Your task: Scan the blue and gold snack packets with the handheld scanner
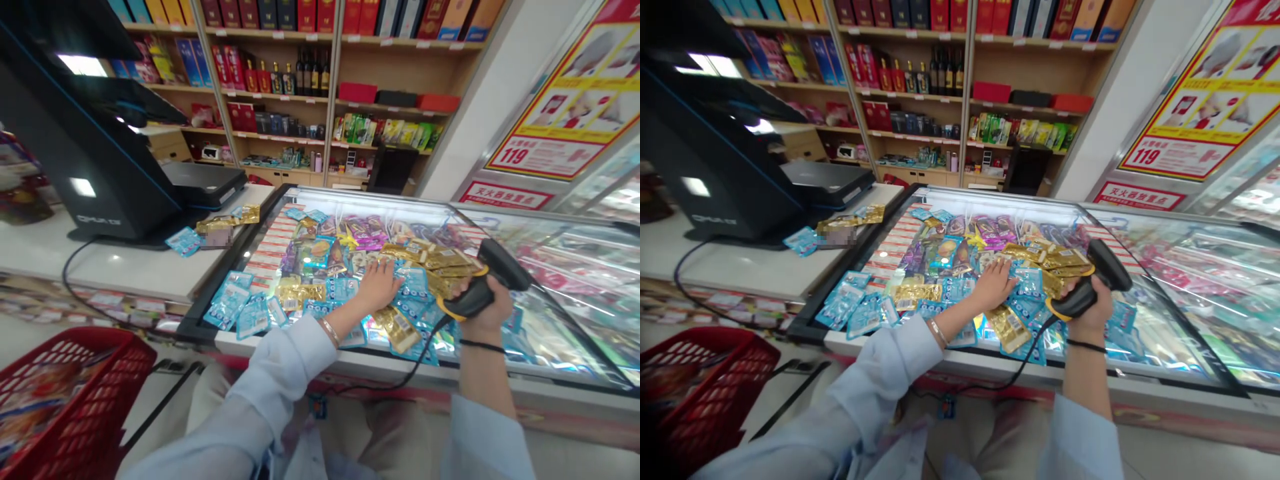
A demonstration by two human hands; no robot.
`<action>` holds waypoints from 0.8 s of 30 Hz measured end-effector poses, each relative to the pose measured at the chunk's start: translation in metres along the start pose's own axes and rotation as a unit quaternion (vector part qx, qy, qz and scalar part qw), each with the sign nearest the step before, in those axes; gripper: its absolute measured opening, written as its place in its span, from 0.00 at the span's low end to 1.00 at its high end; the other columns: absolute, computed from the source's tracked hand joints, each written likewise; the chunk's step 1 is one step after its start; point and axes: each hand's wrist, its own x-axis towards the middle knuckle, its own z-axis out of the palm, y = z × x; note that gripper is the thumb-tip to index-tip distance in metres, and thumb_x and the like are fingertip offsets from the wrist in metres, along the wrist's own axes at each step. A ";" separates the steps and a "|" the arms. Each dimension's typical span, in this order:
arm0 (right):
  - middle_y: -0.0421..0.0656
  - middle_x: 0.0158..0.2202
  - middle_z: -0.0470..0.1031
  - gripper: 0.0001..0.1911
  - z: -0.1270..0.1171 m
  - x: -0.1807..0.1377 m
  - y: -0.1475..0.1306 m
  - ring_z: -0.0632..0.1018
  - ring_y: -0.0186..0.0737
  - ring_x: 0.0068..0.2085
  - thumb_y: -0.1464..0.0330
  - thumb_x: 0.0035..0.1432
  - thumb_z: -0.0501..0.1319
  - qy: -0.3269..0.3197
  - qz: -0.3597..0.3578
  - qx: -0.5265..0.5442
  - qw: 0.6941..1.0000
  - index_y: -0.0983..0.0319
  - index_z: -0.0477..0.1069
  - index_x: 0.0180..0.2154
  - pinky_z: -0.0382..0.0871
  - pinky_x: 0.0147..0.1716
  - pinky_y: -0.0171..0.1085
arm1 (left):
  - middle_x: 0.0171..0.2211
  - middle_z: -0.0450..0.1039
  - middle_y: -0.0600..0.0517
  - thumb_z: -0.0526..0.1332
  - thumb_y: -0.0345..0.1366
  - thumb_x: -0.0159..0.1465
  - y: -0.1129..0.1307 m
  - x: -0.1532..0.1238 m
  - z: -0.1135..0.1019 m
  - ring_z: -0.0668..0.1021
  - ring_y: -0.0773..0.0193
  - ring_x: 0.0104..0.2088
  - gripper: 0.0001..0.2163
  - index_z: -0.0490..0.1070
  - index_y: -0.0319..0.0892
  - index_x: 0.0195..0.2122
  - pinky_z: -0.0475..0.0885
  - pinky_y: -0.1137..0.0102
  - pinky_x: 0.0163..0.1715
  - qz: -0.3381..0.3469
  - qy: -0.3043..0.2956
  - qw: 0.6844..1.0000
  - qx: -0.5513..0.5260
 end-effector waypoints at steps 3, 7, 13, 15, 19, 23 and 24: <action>0.36 0.16 0.66 0.16 -0.010 -0.031 0.004 0.68 0.35 0.16 0.57 0.39 0.65 -0.003 0.007 -0.011 1.000 0.60 0.68 0.29 0.62 0.14 0.33 | 0.68 0.53 0.36 0.42 0.47 0.72 -0.004 -0.004 -0.018 0.58 0.53 0.69 0.29 0.52 0.32 0.67 0.55 0.58 0.66 -0.001 0.003 1.000 -0.012; 0.37 0.17 0.69 0.15 -0.022 -0.063 0.015 0.70 0.36 0.17 0.58 0.43 0.66 0.011 0.033 -0.022 0.999 0.60 0.70 0.31 0.65 0.16 0.34 | 0.67 0.57 0.37 0.46 0.44 0.71 -0.034 -0.024 -0.058 0.61 0.53 0.67 0.25 0.58 0.35 0.64 0.57 0.59 0.65 0.026 -0.002 1.000 -0.003; 0.37 0.18 0.69 0.15 -0.005 -0.082 0.034 0.70 0.36 0.17 0.57 0.46 0.67 -0.026 0.024 0.006 0.999 0.59 0.70 0.33 0.64 0.16 0.35 | 0.58 0.70 0.41 0.50 0.38 0.69 -0.089 -0.051 -0.103 0.72 0.54 0.59 0.17 0.67 0.39 0.56 0.64 0.61 0.60 0.009 -0.048 0.999 0.019; 0.36 0.18 0.69 0.16 0.003 -0.087 0.041 0.70 0.36 0.17 0.57 0.47 0.67 -0.036 0.029 0.014 0.999 0.58 0.70 0.35 0.64 0.16 0.34 | 0.58 0.69 0.40 0.54 0.41 0.68 -0.099 -0.054 -0.103 0.71 0.51 0.59 0.18 0.68 0.39 0.55 0.65 0.60 0.59 -0.011 -0.062 0.998 0.023; 0.35 0.18 0.69 0.15 0.011 -0.100 0.052 0.70 0.35 0.17 0.57 0.48 0.66 -0.040 0.029 0.027 0.998 0.58 0.70 0.36 0.65 0.17 0.34 | 0.60 0.66 0.41 0.59 0.50 0.64 -0.113 -0.054 -0.092 0.67 0.49 0.62 0.23 0.69 0.41 0.55 0.62 0.58 0.61 -0.028 -0.046 0.998 -0.017; 0.35 0.18 0.70 0.15 0.012 -0.106 0.054 0.69 0.35 0.17 0.58 0.49 0.66 -0.043 0.026 0.033 0.998 0.58 0.70 0.36 0.64 0.18 0.33 | 0.55 0.71 0.45 0.53 0.46 0.69 -0.122 -0.048 -0.085 0.68 0.57 0.60 0.17 0.71 0.42 0.51 0.60 0.59 0.62 0.012 0.012 0.997 -0.075; 0.35 0.18 0.70 0.15 0.012 -0.106 0.053 0.69 0.35 0.17 0.57 0.48 0.66 -0.042 0.026 0.032 0.998 0.58 0.69 0.36 0.64 0.17 0.33 | 0.54 0.71 0.46 0.52 0.44 0.70 -0.123 -0.046 -0.084 0.69 0.58 0.59 0.16 0.71 0.42 0.50 0.60 0.60 0.62 0.023 0.017 0.996 -0.083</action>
